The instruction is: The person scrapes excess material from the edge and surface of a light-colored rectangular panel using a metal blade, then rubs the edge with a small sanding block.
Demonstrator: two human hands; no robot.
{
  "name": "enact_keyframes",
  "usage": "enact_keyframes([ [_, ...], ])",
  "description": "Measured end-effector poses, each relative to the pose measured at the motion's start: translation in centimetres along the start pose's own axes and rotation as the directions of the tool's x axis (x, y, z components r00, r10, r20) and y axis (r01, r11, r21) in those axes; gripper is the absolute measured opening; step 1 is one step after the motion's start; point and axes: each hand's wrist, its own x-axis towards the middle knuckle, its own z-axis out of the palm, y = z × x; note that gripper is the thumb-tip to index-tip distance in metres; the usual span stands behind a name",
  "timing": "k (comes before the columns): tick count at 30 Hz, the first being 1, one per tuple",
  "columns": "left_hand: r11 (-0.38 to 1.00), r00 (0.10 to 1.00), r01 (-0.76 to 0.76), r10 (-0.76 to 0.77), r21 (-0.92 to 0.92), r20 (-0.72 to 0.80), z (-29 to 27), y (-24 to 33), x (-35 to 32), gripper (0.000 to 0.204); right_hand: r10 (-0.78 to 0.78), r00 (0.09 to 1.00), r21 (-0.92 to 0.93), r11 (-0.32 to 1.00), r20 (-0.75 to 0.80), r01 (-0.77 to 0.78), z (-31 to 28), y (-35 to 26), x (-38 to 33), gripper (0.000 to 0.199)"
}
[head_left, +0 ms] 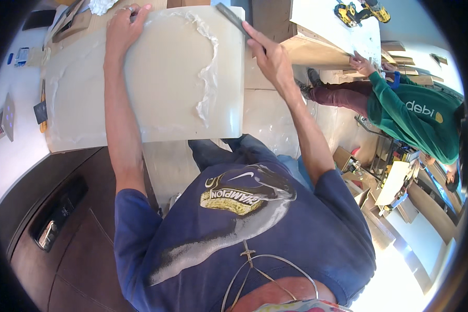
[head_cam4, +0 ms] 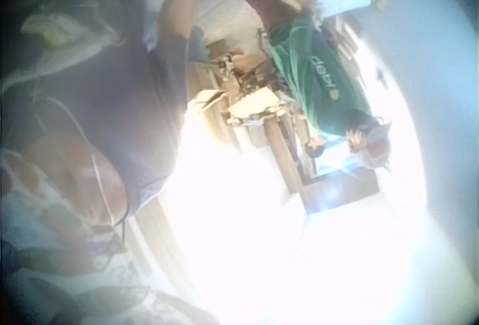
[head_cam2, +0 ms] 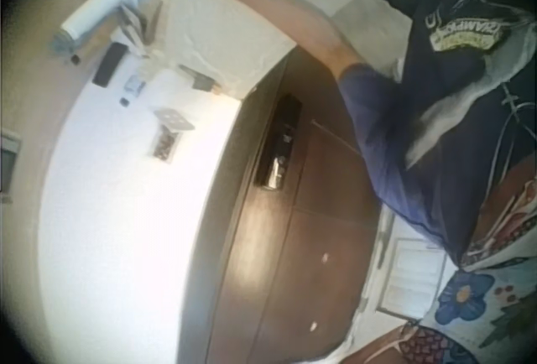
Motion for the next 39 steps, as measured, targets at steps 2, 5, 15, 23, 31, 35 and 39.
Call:
enact_keyframes([
  [2,1.000,1.000,-0.016,0.016,-0.005,-0.015,-0.1,0.0,0.4,0.053,0.173,0.979,-0.219,0.965,0.107,-0.146,-0.6,-0.9,2.5,0.038],
  [5,0.995,0.990,0.096,-0.093,-0.020,0.102,-0.5,0.5,0.8,0.053,0.209,0.969,-0.247,0.954,0.135,-0.171,-0.9,-1.1,2.0,0.037],
  [15,0.999,0.997,0.044,-0.043,-0.008,0.063,-0.2,0.4,0.9,0.050,-0.002,0.994,-0.027,1.000,-0.108,-0.001,-1.1,1.9,4.8,0.041],
  [23,1.000,1.000,-0.004,0.004,-0.012,-0.026,0.5,0.0,0.7,0.049,0.181,0.982,-0.026,0.983,0.046,-0.180,-0.5,1.2,-1.0,0.038],
  [31,0.997,0.996,0.074,-0.073,-0.020,0.045,0.0,0.3,0.7,0.050,0.218,0.971,-0.167,0.965,0.096,-0.201,0.2,1.0,5.5,0.038],
  [35,0.999,0.997,-0.047,0.047,-0.013,-0.057,1.1,0.0,0.9,0.047,0.197,0.975,-0.159,0.971,0.105,-0.179,-0.4,2.2,4.0,0.037],
  [39,1.000,1.000,-0.006,0.006,0.017,-0.018,0.3,0.5,0.5,0.046,0.173,0.980,-0.186,0.971,0.096,-0.153,0.0,1.3,6.4,0.037],
])
